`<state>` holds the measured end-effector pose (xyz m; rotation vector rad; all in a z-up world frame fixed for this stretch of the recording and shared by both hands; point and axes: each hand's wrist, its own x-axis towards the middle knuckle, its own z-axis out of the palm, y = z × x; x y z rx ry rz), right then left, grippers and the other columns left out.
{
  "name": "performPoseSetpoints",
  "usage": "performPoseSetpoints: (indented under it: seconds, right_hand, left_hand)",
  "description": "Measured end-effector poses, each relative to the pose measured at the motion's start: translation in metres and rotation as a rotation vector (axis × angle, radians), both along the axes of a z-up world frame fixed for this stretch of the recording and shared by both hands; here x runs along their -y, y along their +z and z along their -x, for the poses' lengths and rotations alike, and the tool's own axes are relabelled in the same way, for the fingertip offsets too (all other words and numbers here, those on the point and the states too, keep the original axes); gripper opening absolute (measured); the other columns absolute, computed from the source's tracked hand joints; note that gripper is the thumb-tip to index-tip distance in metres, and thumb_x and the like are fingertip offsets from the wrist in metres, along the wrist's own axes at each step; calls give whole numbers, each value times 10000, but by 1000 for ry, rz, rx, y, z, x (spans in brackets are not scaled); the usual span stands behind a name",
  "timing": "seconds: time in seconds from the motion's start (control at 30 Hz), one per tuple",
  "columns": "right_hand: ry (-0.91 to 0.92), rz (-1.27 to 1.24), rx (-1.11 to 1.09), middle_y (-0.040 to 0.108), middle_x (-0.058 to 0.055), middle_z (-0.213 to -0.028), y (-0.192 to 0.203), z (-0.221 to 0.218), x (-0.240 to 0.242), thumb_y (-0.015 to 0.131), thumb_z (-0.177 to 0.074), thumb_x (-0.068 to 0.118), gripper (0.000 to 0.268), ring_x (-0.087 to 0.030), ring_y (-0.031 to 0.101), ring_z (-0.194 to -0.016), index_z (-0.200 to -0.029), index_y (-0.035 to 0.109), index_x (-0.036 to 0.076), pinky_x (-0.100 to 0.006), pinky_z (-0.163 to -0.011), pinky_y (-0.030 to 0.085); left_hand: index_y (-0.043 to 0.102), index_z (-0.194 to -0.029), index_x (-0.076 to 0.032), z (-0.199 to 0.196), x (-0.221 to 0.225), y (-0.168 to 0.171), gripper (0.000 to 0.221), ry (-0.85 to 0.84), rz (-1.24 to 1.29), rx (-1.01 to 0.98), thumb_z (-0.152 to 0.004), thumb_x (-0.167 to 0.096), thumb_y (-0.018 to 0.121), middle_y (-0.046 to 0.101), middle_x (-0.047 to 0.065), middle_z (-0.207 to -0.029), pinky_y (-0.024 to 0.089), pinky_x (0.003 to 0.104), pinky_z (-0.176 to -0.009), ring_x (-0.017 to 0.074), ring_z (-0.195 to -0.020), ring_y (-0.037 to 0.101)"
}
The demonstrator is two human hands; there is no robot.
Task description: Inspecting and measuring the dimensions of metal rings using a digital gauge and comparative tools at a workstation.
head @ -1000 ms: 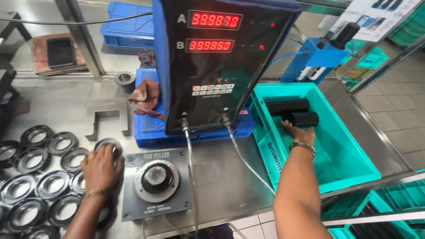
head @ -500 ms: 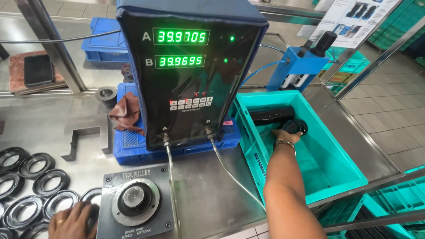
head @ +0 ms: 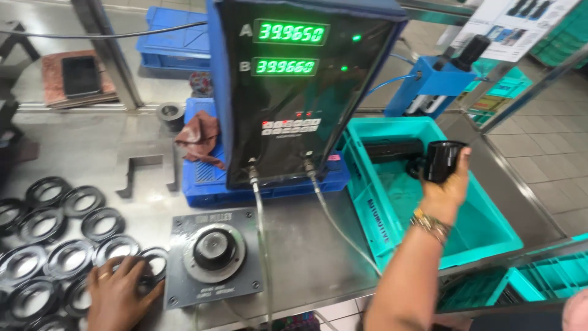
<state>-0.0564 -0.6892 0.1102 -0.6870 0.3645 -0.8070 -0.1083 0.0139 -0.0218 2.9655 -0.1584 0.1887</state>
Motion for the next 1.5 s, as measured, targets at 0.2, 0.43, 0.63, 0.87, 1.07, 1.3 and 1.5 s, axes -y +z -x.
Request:
performPoseSetpoints:
  seconds: [0.2, 0.43, 0.63, 0.87, 1.07, 1.3, 1.5]
  right_hand:
    - [264, 100, -29, 701, -54, -1290, 77, 82, -188, 784, -866, 309, 433, -291, 662, -1225, -1253, 645, 177, -587, -1004, 495]
    - [547, 186, -193, 675, -75, -1179, 34, 88, -264, 771, -806, 95, 493, -255, 645, -1128, -1245, 569, 190, -511, -931, 525]
    - [785, 408, -298, 664, -41, -1075, 31, 81, -303, 841, -715, 34, 628, -181, 659, -1002, -1240, 527, 177, -323, -862, 514]
    - [848, 749, -351, 650, -43, -1082, 39, 62, -348, 888, -662, 86, 677, -166, 648, -1010, -1229, 528, 165, -304, -856, 524]
    - [893, 1297, -370, 639, -30, -1027, 59, 44, -405, 925, -652, 145, 650, -161, 653, -970, -1178, 543, 124, -325, -839, 541]
    - [634, 2161, -95, 701, -86, -703, 69, 65, -459, 829, -694, 227, 522, -323, 705, -714, -1138, 582, 109, -532, -900, 409]
    - [430, 2343, -73, 651, -98, -661, 53, 86, -469, 669, -807, 79, 340, -302, 678, -637, -1140, 614, 125, -567, -961, 429]
  left_hand:
    - [626, -1156, -63, 19, 83, 90, 448, -304, 737, 259, -804, -299, 771, 632, 165, -1178, 468, 472, -912, 355, -1086, 586]
    - [625, -1253, -118, 10, 110, 123, 745, -332, 494, 119, -616, -385, 904, 574, 147, -1255, 447, 483, -941, 379, -1107, 519]
    - [615, -1248, -81, 2, 98, 107, 729, -539, 577, 255, -637, -384, 873, 586, 146, -1257, 444, 485, -960, 384, -1146, 537]
    - [625, -1110, -70, -3, 90, 138, 613, -494, 670, 277, -694, -454, 861, 628, 98, -1072, 493, 425, -889, 322, -1011, 583]
    - [629, -962, -79, -58, 36, 118, 543, -159, 677, 490, -726, -495, 886, 645, 95, -985, 503, 436, -826, 327, -954, 613]
    - [701, -823, -86, -110, 6, 26, 536, -3, 327, 274, -653, -566, 866, 632, 132, -915, 503, 485, -762, 365, -936, 612]
    - [725, -911, -65, -139, 4, -12, 482, -59, 246, 357, -690, -473, 856, 620, 161, -1067, 503, 493, -793, 370, -967, 625]
